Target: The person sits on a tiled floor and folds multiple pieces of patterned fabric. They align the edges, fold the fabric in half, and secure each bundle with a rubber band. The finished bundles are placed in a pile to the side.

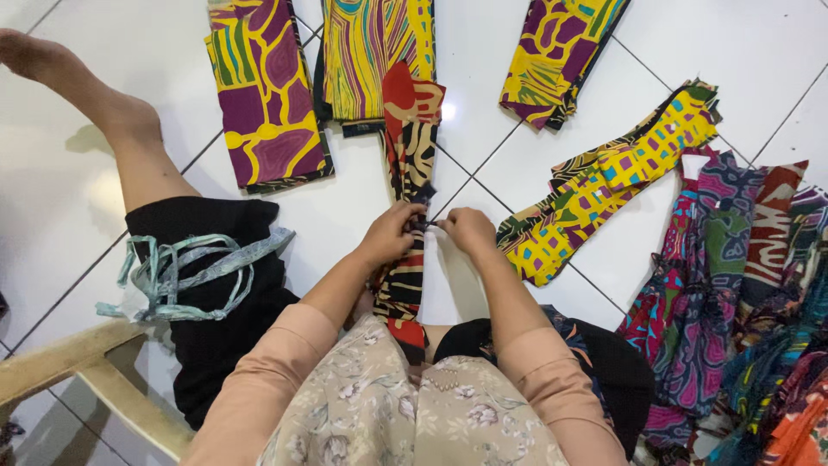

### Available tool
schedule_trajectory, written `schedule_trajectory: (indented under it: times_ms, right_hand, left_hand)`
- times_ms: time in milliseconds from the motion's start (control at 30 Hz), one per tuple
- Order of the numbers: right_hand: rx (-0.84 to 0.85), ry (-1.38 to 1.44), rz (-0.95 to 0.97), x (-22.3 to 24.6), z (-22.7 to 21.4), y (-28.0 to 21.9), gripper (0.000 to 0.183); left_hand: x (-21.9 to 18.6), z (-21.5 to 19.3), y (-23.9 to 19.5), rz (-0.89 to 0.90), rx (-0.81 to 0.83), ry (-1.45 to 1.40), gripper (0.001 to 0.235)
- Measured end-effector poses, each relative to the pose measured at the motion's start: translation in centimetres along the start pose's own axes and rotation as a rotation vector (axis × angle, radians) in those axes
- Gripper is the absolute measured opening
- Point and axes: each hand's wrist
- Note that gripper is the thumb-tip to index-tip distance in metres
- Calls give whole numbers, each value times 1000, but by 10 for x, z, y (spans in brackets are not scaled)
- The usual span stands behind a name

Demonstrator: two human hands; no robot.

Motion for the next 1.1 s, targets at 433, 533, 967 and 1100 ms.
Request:
schedule_trajectory:
  times_ms: [433, 533, 967, 1100]
  right_hand:
    - [-269, 616, -449, 30, -11, -12, 38]
    - [-303, 561, -350, 25, -3, -9, 20]
    - [-668, 154, -532, 52, -30, -45, 21]
    - [-762, 26, -578, 52, -33, -43, 18]
  left_hand:
    - [-4, -3, 1, 147, -74, 233, 10]
    - [-10, -10, -2, 362, -51, 320, 13]
    - [43, -4, 13, -267, -292, -60, 60]
    - [21, 0, -3, -185, -252, -22, 79]
Point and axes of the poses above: each hand's wrist, its own y-axis towards the middle knuckle, its own z-axis out of the palm, x = y × z, and after that the axes turned 15 degrees about -y, right-handed
